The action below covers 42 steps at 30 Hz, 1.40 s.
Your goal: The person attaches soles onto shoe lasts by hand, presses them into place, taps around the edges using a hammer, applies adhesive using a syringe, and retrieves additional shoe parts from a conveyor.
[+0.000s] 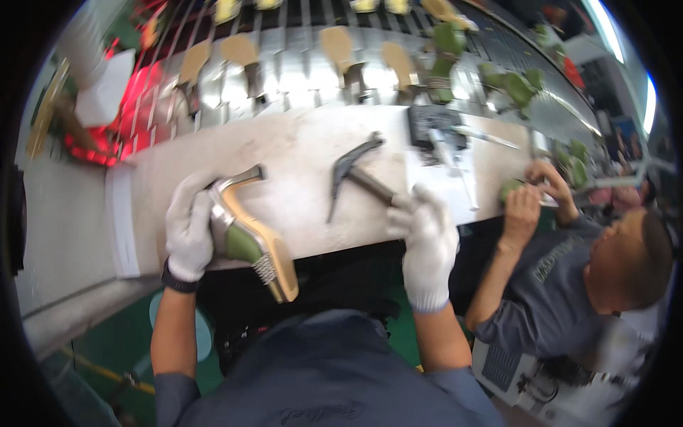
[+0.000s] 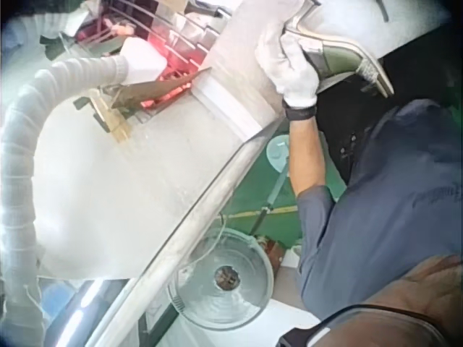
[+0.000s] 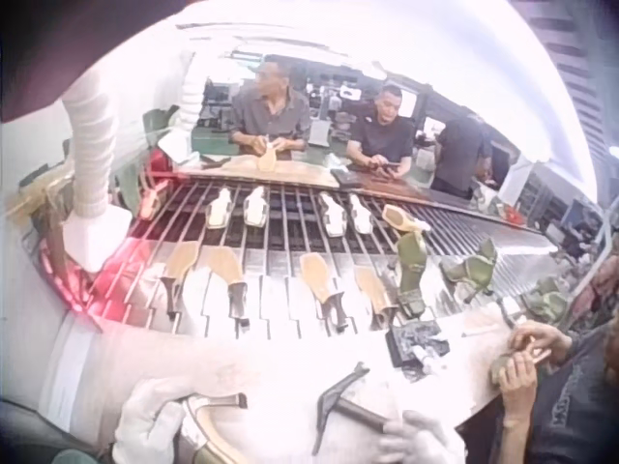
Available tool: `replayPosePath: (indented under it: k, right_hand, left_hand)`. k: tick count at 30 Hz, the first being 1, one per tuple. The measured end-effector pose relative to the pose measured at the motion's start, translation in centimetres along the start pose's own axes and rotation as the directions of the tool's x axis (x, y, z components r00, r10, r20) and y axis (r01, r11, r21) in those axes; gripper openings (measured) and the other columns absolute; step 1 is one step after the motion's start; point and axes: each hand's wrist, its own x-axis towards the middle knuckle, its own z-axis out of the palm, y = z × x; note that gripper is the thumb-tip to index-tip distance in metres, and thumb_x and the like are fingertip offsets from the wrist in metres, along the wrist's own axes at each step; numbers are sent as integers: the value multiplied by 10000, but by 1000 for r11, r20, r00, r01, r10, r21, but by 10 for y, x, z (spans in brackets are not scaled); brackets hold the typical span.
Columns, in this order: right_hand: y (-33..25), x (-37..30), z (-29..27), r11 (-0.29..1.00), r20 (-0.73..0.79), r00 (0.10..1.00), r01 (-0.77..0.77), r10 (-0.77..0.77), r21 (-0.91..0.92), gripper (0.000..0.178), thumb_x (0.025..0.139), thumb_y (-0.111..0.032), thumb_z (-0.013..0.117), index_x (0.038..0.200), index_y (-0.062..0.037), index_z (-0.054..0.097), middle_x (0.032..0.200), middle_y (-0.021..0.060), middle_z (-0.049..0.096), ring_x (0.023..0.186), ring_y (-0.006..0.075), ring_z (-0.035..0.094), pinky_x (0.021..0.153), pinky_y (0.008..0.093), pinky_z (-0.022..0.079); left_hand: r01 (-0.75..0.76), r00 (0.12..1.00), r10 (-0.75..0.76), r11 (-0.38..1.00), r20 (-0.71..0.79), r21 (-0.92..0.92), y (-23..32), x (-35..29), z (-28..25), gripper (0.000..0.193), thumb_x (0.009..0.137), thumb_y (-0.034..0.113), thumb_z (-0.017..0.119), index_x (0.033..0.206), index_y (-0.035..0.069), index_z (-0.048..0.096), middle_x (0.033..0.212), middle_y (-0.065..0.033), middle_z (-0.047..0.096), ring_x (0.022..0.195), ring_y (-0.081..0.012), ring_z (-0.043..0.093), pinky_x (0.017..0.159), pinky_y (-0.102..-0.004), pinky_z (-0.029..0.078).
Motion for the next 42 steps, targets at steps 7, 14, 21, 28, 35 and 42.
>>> replayPosePath:
  k: [7,14,21,28,35,42]
  right_hand:
    - [5,-21,120,752,690,723,467,-24,-464,758,841,-214,904,1471,58,582,1359,273,687,1237,398,718,1077,456,567]
    - [24,-16,138,744,742,669,480,31,-464,814,846,-277,872,1524,44,557,1329,255,709,1221,361,725,1065,445,559]
    - [12,-8,145,630,793,601,577,103,-519,857,840,-353,880,1534,23,548,1341,274,686,1221,452,704,1032,477,581]
    - [8,-8,150,609,759,622,530,194,-590,864,856,-388,868,1536,24,529,1346,294,688,1201,483,706,1029,487,587]
    - [34,-24,126,960,593,760,-154,266,-234,736,923,-96,830,1542,73,469,1427,225,675,1312,267,672,1118,415,550]
    - [39,-69,163,984,693,700,-149,172,-93,456,938,-110,834,1330,52,667,1348,197,726,1212,276,731,1075,408,579]
  left_hand:
    - [-83,997,83,997,3,-12,2,14,7,277,993,114,647,1218,7,768,1217,-190,773,1146,-396,698,1060,-478,508]
    - [-75,997,76,997,33,-13,3,12,1,304,1033,137,623,1257,-21,753,1202,-199,763,1150,-378,696,1082,-457,503]
    - [-118,993,118,993,7,6,-2,12,1,290,1007,124,633,1231,-16,754,1174,-185,769,1105,-374,707,1045,-463,514]
    - [-83,996,83,996,34,12,1,12,-7,310,1016,94,626,1285,-23,726,1228,-194,763,1148,-351,717,1076,-449,520]
    - [217,875,-422,780,-237,-586,42,-45,17,582,1039,113,680,1536,-83,449,1472,-221,614,1352,-300,617,1173,-433,479]
    - [301,773,-631,455,-65,-838,86,-105,2,390,1014,115,734,1361,-38,644,1249,-93,734,1107,-171,708,984,-350,567]
